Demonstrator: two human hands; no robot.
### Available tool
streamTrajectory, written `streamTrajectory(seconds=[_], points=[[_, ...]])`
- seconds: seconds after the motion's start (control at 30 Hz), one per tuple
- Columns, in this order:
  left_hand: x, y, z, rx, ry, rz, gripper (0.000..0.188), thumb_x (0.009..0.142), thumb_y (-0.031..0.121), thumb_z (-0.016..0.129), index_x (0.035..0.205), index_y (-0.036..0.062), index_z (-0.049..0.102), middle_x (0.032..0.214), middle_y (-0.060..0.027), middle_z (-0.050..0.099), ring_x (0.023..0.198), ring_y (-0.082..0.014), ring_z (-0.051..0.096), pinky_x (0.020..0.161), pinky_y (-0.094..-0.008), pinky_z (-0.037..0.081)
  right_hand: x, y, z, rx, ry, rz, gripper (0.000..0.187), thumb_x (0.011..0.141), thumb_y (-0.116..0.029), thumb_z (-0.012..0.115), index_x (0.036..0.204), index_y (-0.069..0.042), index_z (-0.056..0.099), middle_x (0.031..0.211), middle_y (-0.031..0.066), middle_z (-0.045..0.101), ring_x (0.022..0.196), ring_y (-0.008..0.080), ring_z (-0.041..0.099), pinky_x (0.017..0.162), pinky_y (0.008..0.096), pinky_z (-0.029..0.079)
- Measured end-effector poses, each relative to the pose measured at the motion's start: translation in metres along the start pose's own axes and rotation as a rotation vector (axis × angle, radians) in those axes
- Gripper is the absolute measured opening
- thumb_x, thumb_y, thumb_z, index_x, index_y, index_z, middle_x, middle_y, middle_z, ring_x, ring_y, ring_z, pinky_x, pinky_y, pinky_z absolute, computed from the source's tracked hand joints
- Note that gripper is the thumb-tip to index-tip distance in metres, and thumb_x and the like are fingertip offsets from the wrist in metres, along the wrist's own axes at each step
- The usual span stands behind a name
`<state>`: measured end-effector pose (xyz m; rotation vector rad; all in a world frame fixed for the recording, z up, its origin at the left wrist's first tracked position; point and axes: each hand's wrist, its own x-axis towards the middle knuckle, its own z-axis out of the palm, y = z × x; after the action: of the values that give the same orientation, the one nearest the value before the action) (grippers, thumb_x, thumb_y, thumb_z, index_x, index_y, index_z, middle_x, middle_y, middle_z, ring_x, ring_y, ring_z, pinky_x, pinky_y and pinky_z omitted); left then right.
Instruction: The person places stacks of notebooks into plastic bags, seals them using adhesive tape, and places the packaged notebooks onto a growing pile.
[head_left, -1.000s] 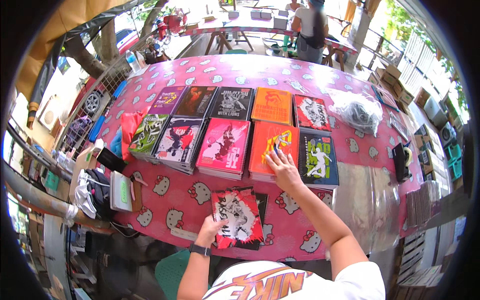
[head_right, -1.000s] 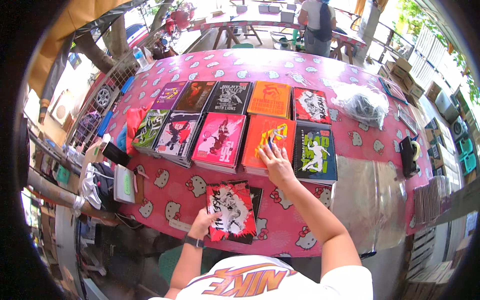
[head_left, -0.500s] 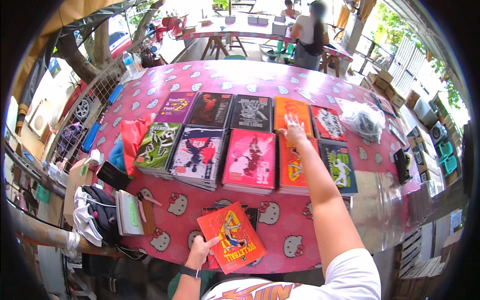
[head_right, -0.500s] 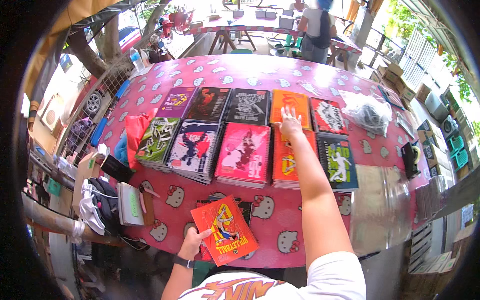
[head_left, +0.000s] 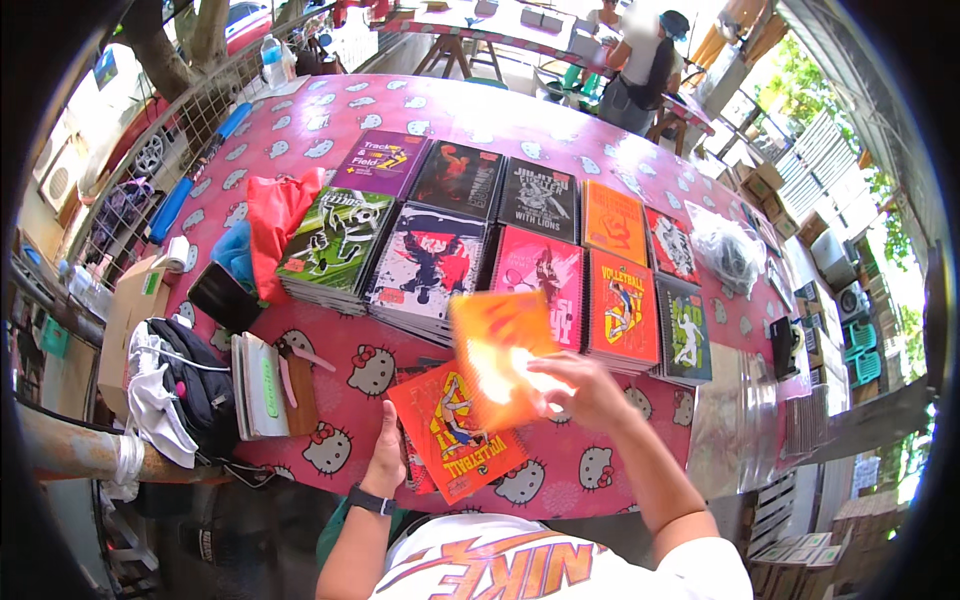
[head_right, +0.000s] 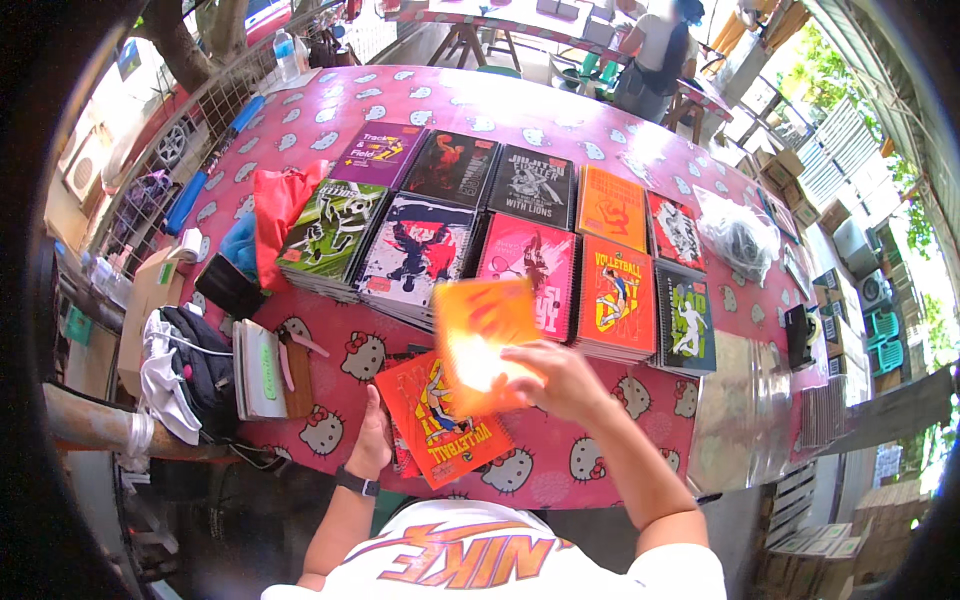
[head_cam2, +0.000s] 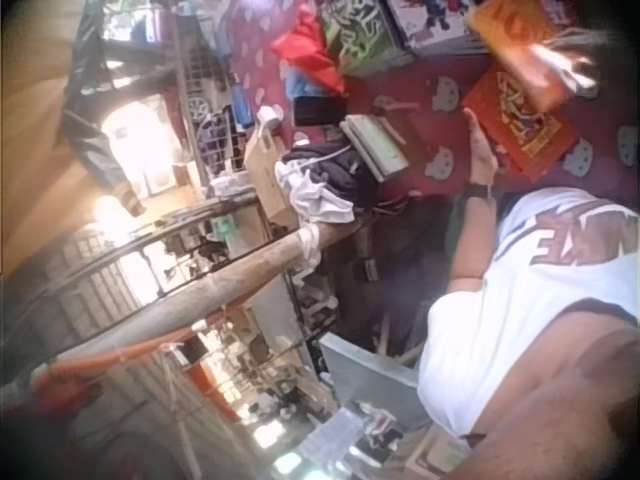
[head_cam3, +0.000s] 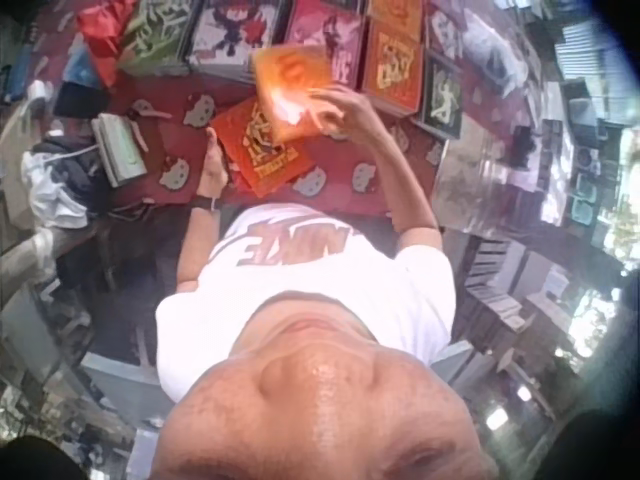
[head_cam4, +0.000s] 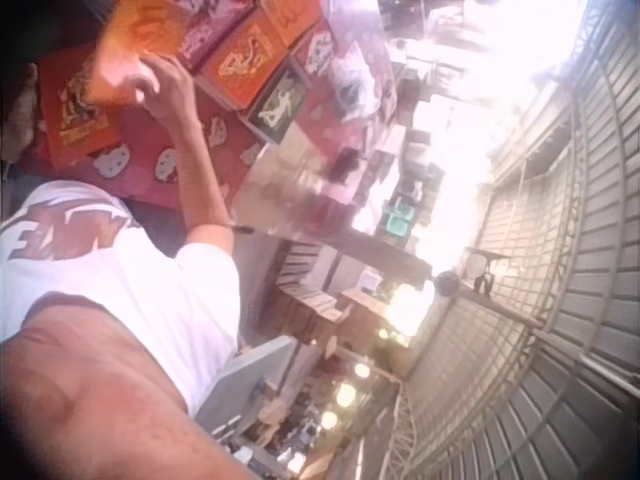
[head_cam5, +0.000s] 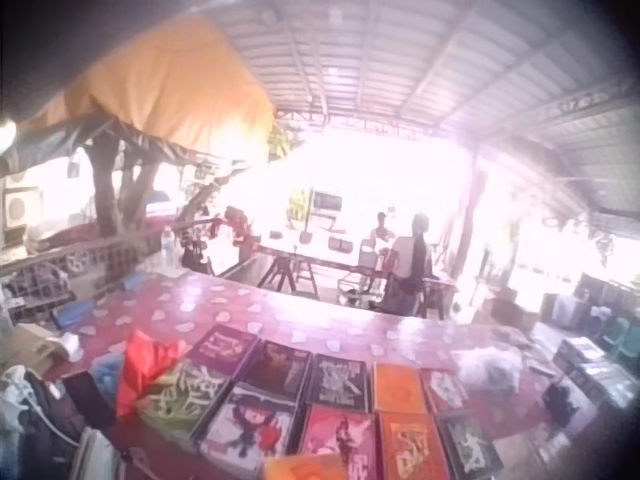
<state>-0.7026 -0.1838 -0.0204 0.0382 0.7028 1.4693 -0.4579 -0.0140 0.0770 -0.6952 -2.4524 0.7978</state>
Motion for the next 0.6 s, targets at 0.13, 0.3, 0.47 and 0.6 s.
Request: streamTrajectory(seconds=[0.13, 0.3, 0.47, 0.6], points=[[0.010, -0.018, -0.019, 0.524, 0.189, -0.014, 0.038, 0.079, 0.007, 0.064, 0.113, -0.0039, 0.048, 0.105, -0.0124, 0.060, 0.093, -0.0195, 0.059, 0.083, -0.0316, 0.046, 0.017, 0.022, 0.034, -0.696, 0.112, 0.229, 0.064, 0.078, -0.034, 0.064, 0.129, -0.003, 0.042, 0.136, 0.0180, 0.039, 0.132, 0.0294, 0.029, 0.108, 0.0456, 0.018], [0.000, -0.019, -0.031, 0.574, 0.215, 0.161, 0.037, 0.080, 0.006, 0.063, 0.112, -0.0041, 0.049, 0.103, -0.0116, 0.061, 0.091, -0.0180, 0.060, 0.081, -0.0313, 0.047, 0.013, -0.025, 0.045, -0.671, -0.256, 0.240, 0.024, 0.082, -0.017, 0.058, 0.103, -0.006, 0.061, 0.100, 0.0106, 0.065, 0.097, 0.0269, 0.060, 0.074, 0.0366, 0.053], [-0.005, -0.007, -0.023, 0.298, 0.138, -0.001, 0.041, 0.077, 0.005, 0.067, 0.113, -0.0022, 0.048, 0.102, -0.0106, 0.060, 0.087, -0.0174, 0.060, 0.078, -0.0307, 0.049, 0.026, -0.028, 0.032, 0.069, -0.173, -0.078, 0.010, 0.081, -0.016, 0.059, 0.089, -0.015, 0.064, 0.091, 0.0063, 0.064, 0.093, 0.0211, 0.060, 0.076, 0.0314, 0.050], [-0.010, -0.027, -0.027, 0.644, 0.244, 0.135, 0.044, 0.076, 0.002, 0.066, 0.115, -0.0024, 0.046, 0.102, -0.0104, 0.060, 0.087, -0.0174, 0.060, 0.076, -0.0297, 0.050, 0.141, 0.098, -0.013, -0.689, 0.313, 0.044, 0.043, 0.079, -0.019, 0.061, 0.115, 0.001, 0.051, 0.115, 0.0158, 0.054, 0.108, 0.0307, 0.052, 0.089, 0.0381, 0.044]])
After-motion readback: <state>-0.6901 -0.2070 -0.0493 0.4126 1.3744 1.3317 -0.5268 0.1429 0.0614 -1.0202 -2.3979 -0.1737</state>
